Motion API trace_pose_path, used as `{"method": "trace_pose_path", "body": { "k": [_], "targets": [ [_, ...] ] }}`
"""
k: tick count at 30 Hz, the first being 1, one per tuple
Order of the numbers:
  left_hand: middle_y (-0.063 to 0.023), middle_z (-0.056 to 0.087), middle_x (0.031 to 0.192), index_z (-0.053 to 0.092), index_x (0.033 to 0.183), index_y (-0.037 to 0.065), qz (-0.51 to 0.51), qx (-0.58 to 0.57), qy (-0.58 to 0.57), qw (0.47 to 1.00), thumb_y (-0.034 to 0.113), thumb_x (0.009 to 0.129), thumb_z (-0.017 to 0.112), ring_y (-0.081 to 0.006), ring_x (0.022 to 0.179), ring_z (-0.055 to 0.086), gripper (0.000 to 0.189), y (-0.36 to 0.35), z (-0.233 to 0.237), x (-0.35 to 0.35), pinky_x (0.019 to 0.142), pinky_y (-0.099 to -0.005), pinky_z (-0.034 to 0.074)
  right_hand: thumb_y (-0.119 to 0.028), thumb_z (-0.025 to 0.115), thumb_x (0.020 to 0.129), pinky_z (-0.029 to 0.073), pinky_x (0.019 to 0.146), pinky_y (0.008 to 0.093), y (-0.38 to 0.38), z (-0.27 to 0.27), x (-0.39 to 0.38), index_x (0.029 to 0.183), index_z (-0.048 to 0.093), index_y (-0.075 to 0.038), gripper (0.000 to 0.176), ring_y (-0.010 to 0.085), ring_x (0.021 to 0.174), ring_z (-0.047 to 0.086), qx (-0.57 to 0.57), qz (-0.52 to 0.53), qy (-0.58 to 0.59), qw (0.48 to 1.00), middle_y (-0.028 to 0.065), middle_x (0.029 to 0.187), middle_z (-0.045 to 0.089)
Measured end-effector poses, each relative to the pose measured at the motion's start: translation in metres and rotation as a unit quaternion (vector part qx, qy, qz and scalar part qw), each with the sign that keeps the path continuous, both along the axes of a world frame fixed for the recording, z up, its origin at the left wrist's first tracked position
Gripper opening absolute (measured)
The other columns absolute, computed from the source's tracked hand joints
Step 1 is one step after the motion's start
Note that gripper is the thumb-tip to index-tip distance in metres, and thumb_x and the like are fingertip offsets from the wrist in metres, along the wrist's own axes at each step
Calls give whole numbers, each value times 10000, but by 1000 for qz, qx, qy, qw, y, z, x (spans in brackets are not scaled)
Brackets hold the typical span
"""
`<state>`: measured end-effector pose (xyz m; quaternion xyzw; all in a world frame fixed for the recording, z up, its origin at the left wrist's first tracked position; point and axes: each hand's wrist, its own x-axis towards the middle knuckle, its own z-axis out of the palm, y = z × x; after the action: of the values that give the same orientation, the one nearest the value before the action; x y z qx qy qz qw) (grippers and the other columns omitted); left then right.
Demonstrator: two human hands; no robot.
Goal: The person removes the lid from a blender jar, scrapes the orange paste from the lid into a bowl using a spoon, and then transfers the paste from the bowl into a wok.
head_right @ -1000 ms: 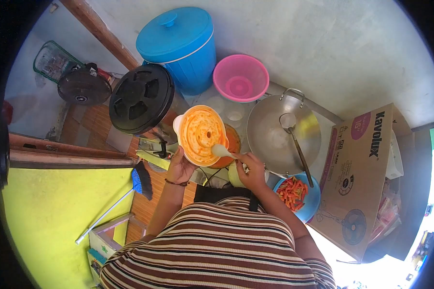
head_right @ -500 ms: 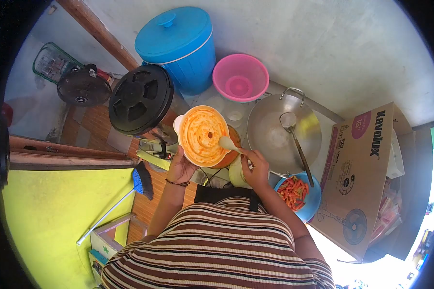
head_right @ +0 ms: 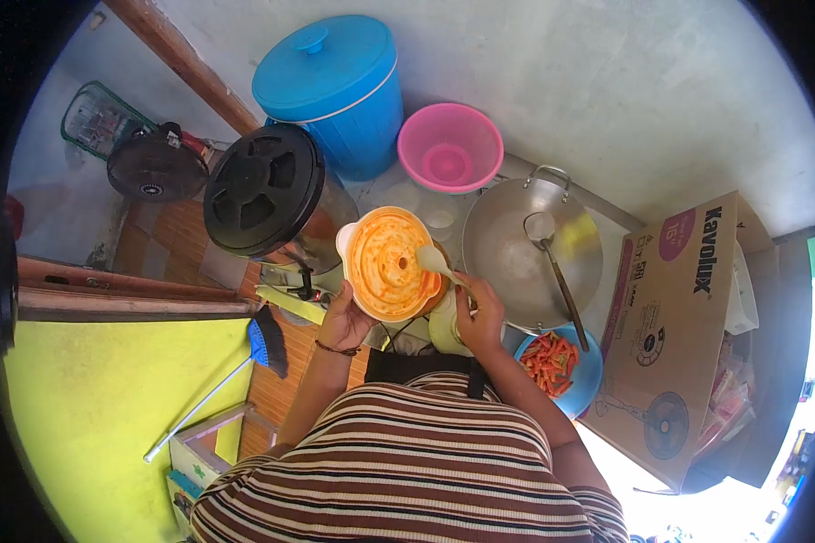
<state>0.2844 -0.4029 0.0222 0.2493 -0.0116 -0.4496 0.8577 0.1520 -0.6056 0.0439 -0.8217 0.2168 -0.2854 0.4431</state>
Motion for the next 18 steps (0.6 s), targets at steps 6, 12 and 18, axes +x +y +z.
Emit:
{"method": "trace_pose_path", "body": {
  "k": [6, 12, 18],
  "targets": [
    [-164, 404, 1447, 295, 1444, 68, -7, 0, 7, 1000, 380, 973, 507, -329, 1309, 439, 603, 0, -5, -2, 1033, -542, 422, -1, 592, 864, 438, 558, 280, -1, -1, -1, 1082, 665, -60, 238, 195, 702, 600, 1, 11, 31, 999, 110, 925, 655],
    [-168, 465, 1399, 369, 1399, 47, 8, 2, -19, 1000, 330, 979, 516, -327, 1257, 498, 527, 1, -6, -2, 1012, -529, 453, 12, 590, 849, 424, 539, 308, -3, 0, 3, 1060, 660, -57, 233, 209, 646, 566, -128, 60, -90, 986, 120, 883, 639],
    [-171, 548, 1312, 479, 1298, 15, 8, -19, -33, 999, 301, 981, 516, -321, 1185, 564, 428, 0, -5, -5, 965, -518, 496, 40, 591, 834, 435, 590, 331, 5, 4, 5, 1049, 659, -44, 241, 272, 689, 569, -24, 38, -1, 999, 116, 833, 620]
  ]
}}
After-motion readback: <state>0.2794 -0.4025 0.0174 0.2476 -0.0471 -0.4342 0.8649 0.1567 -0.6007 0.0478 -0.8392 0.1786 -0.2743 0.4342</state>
